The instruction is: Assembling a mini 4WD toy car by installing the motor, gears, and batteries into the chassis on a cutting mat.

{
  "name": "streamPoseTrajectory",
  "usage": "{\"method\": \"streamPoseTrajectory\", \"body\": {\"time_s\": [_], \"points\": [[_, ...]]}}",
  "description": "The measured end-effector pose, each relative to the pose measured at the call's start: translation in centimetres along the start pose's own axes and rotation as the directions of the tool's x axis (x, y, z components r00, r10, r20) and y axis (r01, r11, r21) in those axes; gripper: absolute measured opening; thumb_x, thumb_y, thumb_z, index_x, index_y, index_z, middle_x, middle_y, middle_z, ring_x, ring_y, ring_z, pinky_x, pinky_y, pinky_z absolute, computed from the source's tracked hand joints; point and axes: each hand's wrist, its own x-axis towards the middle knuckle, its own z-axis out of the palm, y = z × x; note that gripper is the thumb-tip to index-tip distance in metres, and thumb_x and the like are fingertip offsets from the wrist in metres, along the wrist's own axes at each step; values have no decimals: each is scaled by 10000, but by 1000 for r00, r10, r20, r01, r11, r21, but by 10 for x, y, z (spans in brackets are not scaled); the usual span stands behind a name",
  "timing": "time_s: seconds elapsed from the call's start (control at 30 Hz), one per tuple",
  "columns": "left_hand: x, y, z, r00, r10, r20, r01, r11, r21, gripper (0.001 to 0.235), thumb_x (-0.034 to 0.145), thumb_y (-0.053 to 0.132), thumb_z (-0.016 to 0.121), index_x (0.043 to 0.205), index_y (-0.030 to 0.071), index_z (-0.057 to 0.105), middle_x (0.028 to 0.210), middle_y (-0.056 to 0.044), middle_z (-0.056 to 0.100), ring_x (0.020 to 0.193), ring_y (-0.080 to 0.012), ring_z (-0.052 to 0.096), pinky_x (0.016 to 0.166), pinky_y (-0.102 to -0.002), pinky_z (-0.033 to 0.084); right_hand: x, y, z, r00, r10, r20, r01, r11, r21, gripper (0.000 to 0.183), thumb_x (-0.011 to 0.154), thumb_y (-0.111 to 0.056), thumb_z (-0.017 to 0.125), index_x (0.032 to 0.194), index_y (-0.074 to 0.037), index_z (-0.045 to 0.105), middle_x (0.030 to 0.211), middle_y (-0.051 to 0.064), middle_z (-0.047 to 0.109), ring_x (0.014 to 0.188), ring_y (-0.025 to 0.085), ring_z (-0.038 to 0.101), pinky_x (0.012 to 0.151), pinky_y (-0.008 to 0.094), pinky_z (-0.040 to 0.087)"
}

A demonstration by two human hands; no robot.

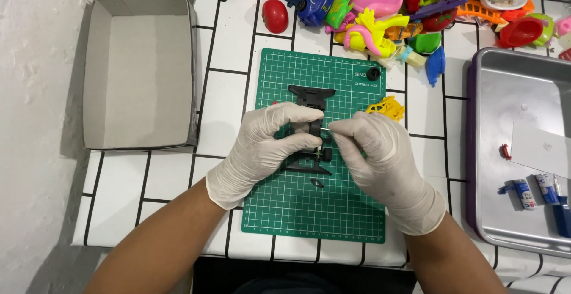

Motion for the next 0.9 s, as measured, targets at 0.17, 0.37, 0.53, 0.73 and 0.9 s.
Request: {"method": "streamPoseTrajectory", "body": {"time_s": [0.17, 0.37, 0.53, 0.73, 0.9], "points": [[-2, -2, 2, 999, -28, 20, 29, 999, -27, 358, 760, 102, 887, 1100, 86, 777, 819, -71, 746, 753, -128, 679, 813, -340, 582, 2, -4, -2, 999, 20, 31, -23, 997, 73, 86, 949, 31, 649, 984, -3, 720, 604, 96, 540, 532, 303, 548, 495, 406, 509], [-2, -4, 2, 998, -46, 35, 47, 998, -31, 372, 744, 89, 901, 1092, 62, 773, 804, -78, 758, 741, -135, 705, 806, -332, 582, 6, -6, -2, 996, 79, 43, -84, 985, 150, 100, 951, 48, 626, 987, 4, 708, 595, 110, 561, 514, 281, 560, 464, 381, 506], [0, -2, 2, 999, -36, 40, 38, 998, -44, 361, 742, 77, 898, 1081, 55, 778, 794, -82, 763, 736, -140, 716, 799, -332, 589, 8, -6, -3, 995, 89, 54, -97, 982, 161, 99, 954, 34, 621, 988, 5, 709, 610, 119, 601, 488, 270, 538, 446, 371, 502], [-2, -1, 3, 998, -35, 52, 36, 999, -26, 355, 744, 75, 898, 1076, 51, 774, 783, -90, 757, 722, -141, 708, 780, -331, 583, 6, -5, -6, 985, 134, 109, -151, 972, 178, 92, 952, 33, 622, 967, -2, 706, 603, 118, 611, 486, 262, 550, 451, 368, 509], [-2, 0, 1, 997, -25, 70, 24, 1000, 15, 334, 755, 92, 892, 1067, 63, 775, 767, -81, 745, 717, -135, 695, 767, -325, 579, 4, -4, -6, 975, 181, 132, -205, 958, 201, 99, 959, 41, 604, 968, 5, 695, 612, 138, 627, 492, 246, 574, 455, 376, 523]]}}
